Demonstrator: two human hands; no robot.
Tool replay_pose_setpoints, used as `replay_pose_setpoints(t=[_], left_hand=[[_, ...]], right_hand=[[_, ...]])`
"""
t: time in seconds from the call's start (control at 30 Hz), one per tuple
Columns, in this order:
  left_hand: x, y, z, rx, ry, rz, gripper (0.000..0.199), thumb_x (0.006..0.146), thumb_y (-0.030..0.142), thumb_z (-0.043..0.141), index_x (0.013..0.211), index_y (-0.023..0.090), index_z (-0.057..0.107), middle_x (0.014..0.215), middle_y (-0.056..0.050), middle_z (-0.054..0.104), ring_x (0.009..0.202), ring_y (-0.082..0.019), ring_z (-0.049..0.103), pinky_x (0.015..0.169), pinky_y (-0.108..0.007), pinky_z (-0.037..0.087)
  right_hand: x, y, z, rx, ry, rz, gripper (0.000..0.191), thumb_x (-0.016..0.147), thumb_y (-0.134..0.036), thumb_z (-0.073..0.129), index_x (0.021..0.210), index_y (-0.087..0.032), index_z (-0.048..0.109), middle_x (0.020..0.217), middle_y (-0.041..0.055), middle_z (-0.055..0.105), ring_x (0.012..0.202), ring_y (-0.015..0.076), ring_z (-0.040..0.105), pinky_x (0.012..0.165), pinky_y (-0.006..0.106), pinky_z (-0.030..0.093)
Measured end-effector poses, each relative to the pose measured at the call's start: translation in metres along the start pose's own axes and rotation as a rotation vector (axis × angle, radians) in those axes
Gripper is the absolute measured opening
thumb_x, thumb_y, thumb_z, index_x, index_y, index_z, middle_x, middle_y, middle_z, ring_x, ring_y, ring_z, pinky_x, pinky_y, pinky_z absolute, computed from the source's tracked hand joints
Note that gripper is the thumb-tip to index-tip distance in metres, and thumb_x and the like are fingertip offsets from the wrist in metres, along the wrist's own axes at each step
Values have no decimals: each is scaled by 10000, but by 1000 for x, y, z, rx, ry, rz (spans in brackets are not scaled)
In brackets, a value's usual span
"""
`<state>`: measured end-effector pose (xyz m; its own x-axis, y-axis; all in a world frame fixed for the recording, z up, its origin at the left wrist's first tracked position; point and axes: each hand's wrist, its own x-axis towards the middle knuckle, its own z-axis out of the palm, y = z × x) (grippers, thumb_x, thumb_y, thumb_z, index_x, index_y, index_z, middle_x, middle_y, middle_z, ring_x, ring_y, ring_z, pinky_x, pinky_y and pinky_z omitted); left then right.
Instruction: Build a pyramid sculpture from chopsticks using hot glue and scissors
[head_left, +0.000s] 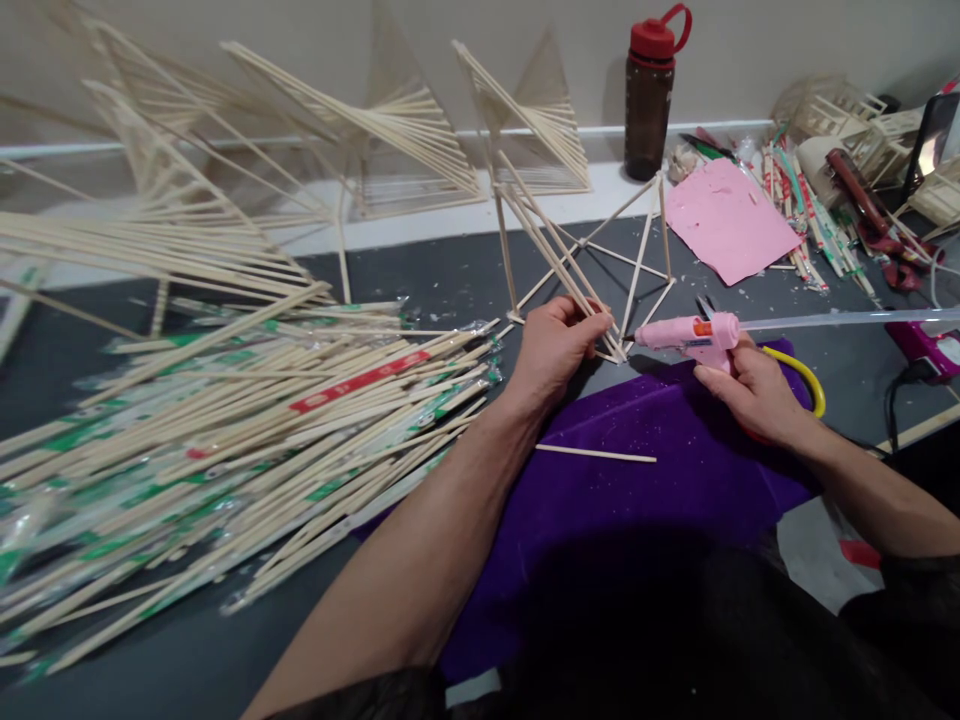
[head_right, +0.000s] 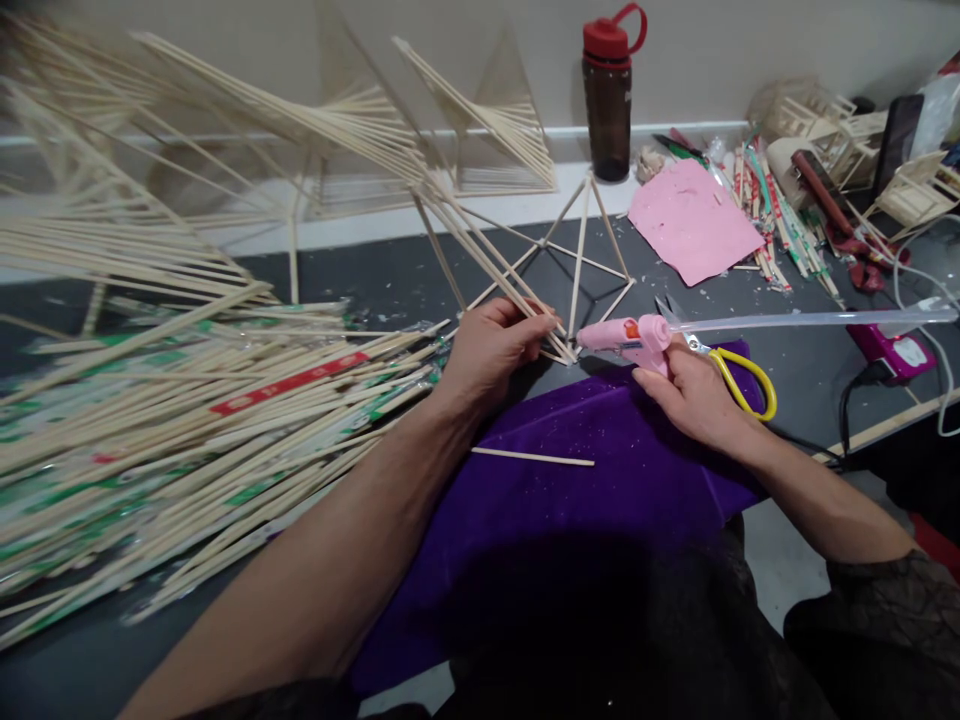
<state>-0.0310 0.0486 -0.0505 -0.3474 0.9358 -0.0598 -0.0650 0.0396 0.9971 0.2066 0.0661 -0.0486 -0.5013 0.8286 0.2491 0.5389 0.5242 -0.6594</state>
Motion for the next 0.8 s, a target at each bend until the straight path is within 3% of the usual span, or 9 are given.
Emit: replay_pose_setpoints(t=[0.17,0.33,0.63,0.8], left_hand=[[1,-3,0,13,22,15,158,612,257,721,709,151,656,545,34,528,438,-68,394,426,-233,281],[1,-2,0,18,17,21,152,619,257,716,711,152,655,556,32,532,440,-67,393,430,-234,290],[1,-4,1,14,12,10,152,617,253,721,714,157,653,549,32,525,441,-70,384,428,-236,290],[1,-5,0,16,10,12,153,617,254,723,710,158,649,571,24,544,437,-68,387,425,-236,288]], right_hand=[[-1,-2,3,-64,20,-133,193,895,-363,533,767,-220,519,771,48,622,695,189,570,649,328,460],[1,-5,5,-153,-3,-177,156,908,-328,521,794,-223,523,762,62,624,718,211,611,649,334,485],[0,-2,1,-230,49,-97,210,916,-383,489,864,-194,564,772,85,642,652,211,588,603,341,457],[0,-2,2,-199,2,-135,179,918,-340,492,965,-197,589,818,85,663,742,227,627,669,341,495]])
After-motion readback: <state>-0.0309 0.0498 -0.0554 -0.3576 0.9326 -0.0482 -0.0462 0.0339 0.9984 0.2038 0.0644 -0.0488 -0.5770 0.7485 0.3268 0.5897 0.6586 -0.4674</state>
